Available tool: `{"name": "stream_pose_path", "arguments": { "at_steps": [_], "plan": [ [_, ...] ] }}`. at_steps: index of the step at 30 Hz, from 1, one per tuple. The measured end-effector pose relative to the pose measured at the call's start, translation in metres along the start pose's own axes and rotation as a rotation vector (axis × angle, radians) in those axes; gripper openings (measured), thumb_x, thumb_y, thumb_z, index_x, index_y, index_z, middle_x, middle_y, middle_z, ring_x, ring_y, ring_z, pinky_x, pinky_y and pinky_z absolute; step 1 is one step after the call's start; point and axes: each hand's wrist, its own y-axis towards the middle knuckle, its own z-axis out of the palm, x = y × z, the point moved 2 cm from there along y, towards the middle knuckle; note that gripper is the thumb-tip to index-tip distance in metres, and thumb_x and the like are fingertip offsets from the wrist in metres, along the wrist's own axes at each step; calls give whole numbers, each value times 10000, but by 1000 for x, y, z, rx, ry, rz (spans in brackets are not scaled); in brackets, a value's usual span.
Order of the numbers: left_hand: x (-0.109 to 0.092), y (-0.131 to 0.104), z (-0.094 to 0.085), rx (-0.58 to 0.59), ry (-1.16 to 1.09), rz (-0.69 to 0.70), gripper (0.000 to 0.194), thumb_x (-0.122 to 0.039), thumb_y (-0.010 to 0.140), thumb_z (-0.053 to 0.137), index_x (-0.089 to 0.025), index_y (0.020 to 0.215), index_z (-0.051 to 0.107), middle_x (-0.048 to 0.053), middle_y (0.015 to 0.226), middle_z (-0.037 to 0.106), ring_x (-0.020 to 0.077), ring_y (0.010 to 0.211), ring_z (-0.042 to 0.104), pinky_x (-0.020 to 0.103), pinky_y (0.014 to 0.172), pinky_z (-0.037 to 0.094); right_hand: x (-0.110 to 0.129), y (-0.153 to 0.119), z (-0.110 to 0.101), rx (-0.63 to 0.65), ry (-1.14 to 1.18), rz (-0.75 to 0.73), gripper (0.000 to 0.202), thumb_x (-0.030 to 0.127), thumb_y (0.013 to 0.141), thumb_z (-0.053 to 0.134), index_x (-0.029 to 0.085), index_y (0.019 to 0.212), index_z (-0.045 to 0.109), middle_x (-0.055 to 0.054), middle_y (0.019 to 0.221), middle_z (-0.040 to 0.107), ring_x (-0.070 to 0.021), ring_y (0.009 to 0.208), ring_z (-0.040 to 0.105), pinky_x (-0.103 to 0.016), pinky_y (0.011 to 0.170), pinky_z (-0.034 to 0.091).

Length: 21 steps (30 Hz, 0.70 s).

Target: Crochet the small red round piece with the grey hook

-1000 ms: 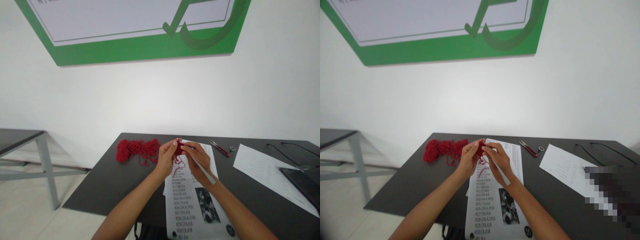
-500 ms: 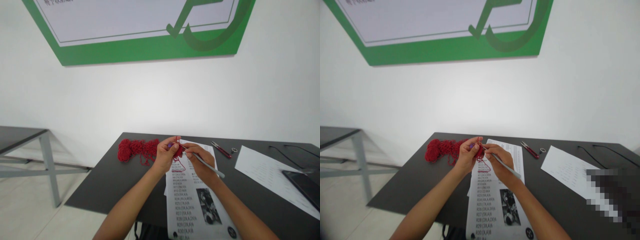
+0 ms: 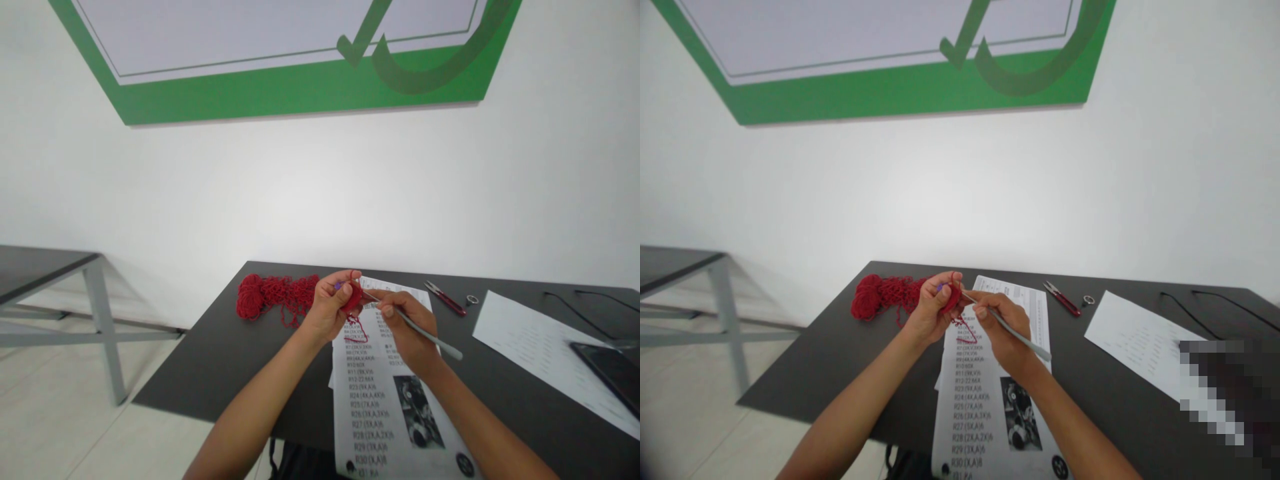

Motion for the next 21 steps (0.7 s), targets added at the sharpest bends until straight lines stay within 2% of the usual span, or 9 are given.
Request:
{"name": "stream_pose_path", "arguments": {
  "at_steps": [4, 7, 9, 12, 15, 18, 21],
  "plan": [
    [3, -2, 2, 5, -73, -53, 460, -458, 611, 938, -164, 891, 723, -19, 609, 641, 75, 487, 585, 147, 414, 397, -5, 3, 6, 3, 242, 90, 210, 465, 918, 666, 256, 892, 673, -72, 1115, 800, -272, 995, 760, -502, 935, 597],
    [6, -2, 1, 17, -75, -79, 462, -472, 618, 932, -170, 894, 719, -25, 578, 635, 83, 495, 603, 149, 439, 428, -6, 9, 10, 19, 459, 129, 199, 440, 918, 669, 259, 836, 665, -42, 980, 814, -243, 820, 763, -479, 832, 625],
    [7, -2, 1, 34, -13, -49, 469, -464, 624, 929, -170, 926, 724, -14, 604, 674, 91, 488, 607, 170, 452, 456, -9, 13, 11, 23, 549, 172, 221, 442, 924, 657, 256, 805, 658, -28, 896, 802, -217, 726, 738, -434, 742, 628],
    [3, -1, 2, 28, 221, 98, 458, -393, 600, 947, -150, 936, 750, 27, 687, 742, 112, 515, 629, 208, 482, 503, -16, 17, 8, -8, 546, 213, 243, 466, 919, 663, 253, 801, 665, -15, 851, 770, -177, 679, 689, -380, 690, 617],
    [-3, -3, 6, -61, 507, 260, 384, -301, 618, 925, -142, 937, 783, 57, 761, 778, 150, 612, 681, 245, 567, 566, -23, 17, 6, -99, 486, 193, 248, 500, 894, 691, 261, 829, 696, -3, 826, 754, -153, 662, 658, -345, 676, 609],
    [-5, -6, 11, -90, 695, 331, 314, -243, 674, 862, -172, 973, 794, 57, 795, 793, 178, 646, 707, 275, 590, 600, -25, 14, 7, -190, 385, 182, 256, 501, 848, 746, 247, 867, 726, -22, 821, 766, -170, 704, 690, -337, 676, 608],
    [-5, -7, 12, -92, 771, 358, 273, -201, 700, 820, -189, 971, 797, 41, 767, 791, 174, 625, 705, 273, 585, 604, -22, 12, 6, -242, 265, 161, 266, 479, 818, 781, 232, 898, 725, -44, 867, 789, -194, 755, 727, -346, 693, 613]
  ]
}}
